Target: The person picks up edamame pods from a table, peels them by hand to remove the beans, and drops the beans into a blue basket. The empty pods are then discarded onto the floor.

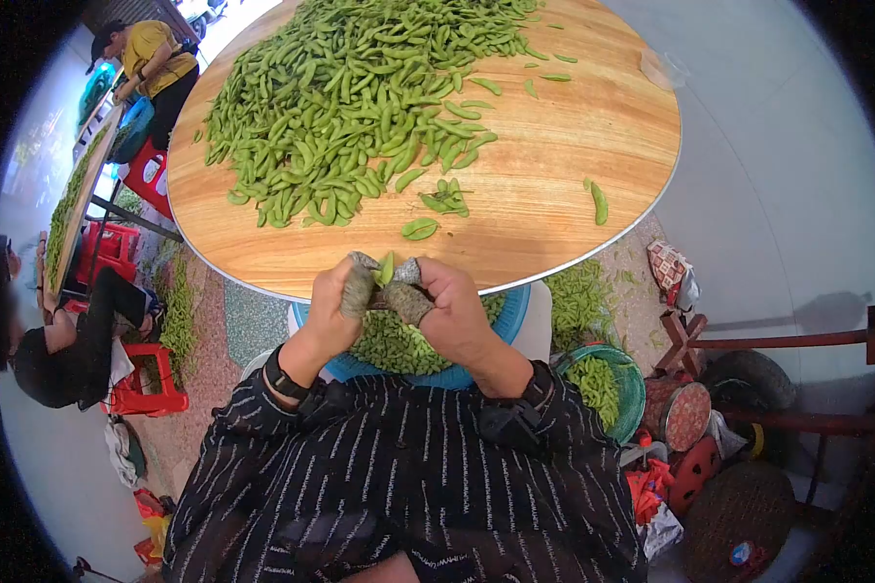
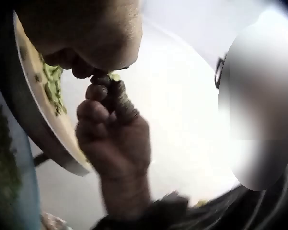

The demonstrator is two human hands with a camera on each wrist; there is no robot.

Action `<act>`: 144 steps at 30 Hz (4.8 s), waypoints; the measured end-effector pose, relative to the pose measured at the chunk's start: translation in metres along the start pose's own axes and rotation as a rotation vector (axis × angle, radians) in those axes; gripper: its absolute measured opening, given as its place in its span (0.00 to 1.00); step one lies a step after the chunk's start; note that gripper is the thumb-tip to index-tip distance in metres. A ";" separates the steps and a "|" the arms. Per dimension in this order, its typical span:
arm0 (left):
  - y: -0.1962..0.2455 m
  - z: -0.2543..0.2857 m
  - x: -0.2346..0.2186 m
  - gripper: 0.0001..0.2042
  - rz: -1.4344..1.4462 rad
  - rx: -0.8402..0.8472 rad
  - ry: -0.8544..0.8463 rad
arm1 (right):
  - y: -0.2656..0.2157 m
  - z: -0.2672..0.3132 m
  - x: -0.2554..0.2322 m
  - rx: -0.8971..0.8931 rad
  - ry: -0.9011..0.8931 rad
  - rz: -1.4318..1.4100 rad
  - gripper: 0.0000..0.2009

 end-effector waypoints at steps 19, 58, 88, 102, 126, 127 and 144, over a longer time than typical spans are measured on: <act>-0.006 0.008 -0.004 0.12 0.412 -0.411 -0.084 | -0.003 0.004 0.003 0.264 -0.036 -0.282 0.10; -0.016 0.007 -0.005 0.08 0.249 -0.487 -0.195 | -0.015 0.009 0.012 -0.312 -0.058 0.560 0.10; -0.016 0.022 -0.014 0.06 0.734 -0.786 -0.065 | 0.003 0.000 0.005 0.139 -0.095 -0.094 0.12; -0.015 -0.008 -0.035 0.04 -0.513 -0.385 -0.268 | -0.004 -0.031 -0.033 -0.035 0.037 0.531 0.06; 0.006 -0.024 -0.012 0.08 -0.142 -0.151 -0.054 | -0.014 0.003 -0.031 0.101 0.171 0.098 0.09; 0.010 -0.024 -0.008 0.08 -0.259 -0.084 -0.128 | -0.014 0.003 -0.030 0.102 0.178 0.097 0.09; -0.012 -0.010 -0.002 0.13 0.621 -0.499 0.037 | -0.006 -0.003 -0.013 0.070 0.167 -0.167 0.08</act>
Point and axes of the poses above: each hand's wrist, its own z-axis away from the middle knuckle, its own x-axis out of the palm, y = z × x, the point moved 5 cm from there along -z, towards the middle knuckle, and after that the axes turned 2 degrees about y, right-handed, at the moved point
